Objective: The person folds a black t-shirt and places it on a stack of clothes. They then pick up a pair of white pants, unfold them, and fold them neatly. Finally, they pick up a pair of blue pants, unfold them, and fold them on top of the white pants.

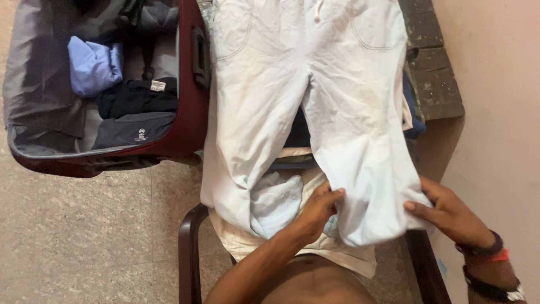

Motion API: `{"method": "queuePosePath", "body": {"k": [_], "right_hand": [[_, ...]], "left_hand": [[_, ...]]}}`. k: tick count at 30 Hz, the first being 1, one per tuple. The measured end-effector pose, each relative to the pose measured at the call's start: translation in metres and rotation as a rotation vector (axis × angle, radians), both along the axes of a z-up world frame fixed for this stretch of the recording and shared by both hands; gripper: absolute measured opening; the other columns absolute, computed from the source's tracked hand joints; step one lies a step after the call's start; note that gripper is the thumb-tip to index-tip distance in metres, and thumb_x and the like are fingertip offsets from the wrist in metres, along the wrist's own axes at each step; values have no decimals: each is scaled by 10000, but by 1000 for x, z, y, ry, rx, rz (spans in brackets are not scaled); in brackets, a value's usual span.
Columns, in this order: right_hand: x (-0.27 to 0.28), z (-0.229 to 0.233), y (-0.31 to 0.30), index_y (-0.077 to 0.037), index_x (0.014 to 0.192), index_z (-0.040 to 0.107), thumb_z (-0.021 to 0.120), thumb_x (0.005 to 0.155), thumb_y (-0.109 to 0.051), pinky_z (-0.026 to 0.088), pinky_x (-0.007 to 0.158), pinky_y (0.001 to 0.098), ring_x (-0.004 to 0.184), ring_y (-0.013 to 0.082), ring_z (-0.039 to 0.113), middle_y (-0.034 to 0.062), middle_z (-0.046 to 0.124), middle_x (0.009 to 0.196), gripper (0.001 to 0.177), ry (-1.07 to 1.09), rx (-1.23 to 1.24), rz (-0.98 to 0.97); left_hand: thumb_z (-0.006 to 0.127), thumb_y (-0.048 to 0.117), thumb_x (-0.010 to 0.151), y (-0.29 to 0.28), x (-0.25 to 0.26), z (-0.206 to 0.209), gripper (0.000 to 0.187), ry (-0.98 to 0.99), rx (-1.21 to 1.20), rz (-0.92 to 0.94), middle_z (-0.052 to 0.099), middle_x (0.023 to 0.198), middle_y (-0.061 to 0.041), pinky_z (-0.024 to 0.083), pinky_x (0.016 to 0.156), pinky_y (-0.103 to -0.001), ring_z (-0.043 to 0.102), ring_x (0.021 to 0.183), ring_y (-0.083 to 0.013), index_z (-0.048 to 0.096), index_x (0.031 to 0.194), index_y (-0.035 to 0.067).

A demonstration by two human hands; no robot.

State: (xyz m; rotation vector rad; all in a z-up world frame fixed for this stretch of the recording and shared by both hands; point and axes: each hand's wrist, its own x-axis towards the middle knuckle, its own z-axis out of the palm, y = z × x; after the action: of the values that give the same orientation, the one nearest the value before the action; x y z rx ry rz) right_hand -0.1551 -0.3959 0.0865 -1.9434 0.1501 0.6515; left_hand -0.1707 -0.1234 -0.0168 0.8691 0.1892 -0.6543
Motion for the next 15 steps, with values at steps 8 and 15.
{"method": "queuePosePath", "body": {"k": [8,15], "right_hand": [[-8,-18,-27,45,1342,575,708,819,-215,579,802,409,942,229,708,187,741,1065,599,147,23,-215],[-21,-26,-44,63,1385,550,705,823,-182,574,803,444,931,269,699,220,730,1068,632,173,0,-315]], "left_hand": [[608,303,987,53,10,59,545,-115,-121,66,630,1252,-104,532,953,-414,636,1116,-197,410,1437,67],[741,230,919,55,-12,72,1016,-344,238,-241,528,1106,-98,515,853,-328,551,990,-170,83,1690,165]]}}
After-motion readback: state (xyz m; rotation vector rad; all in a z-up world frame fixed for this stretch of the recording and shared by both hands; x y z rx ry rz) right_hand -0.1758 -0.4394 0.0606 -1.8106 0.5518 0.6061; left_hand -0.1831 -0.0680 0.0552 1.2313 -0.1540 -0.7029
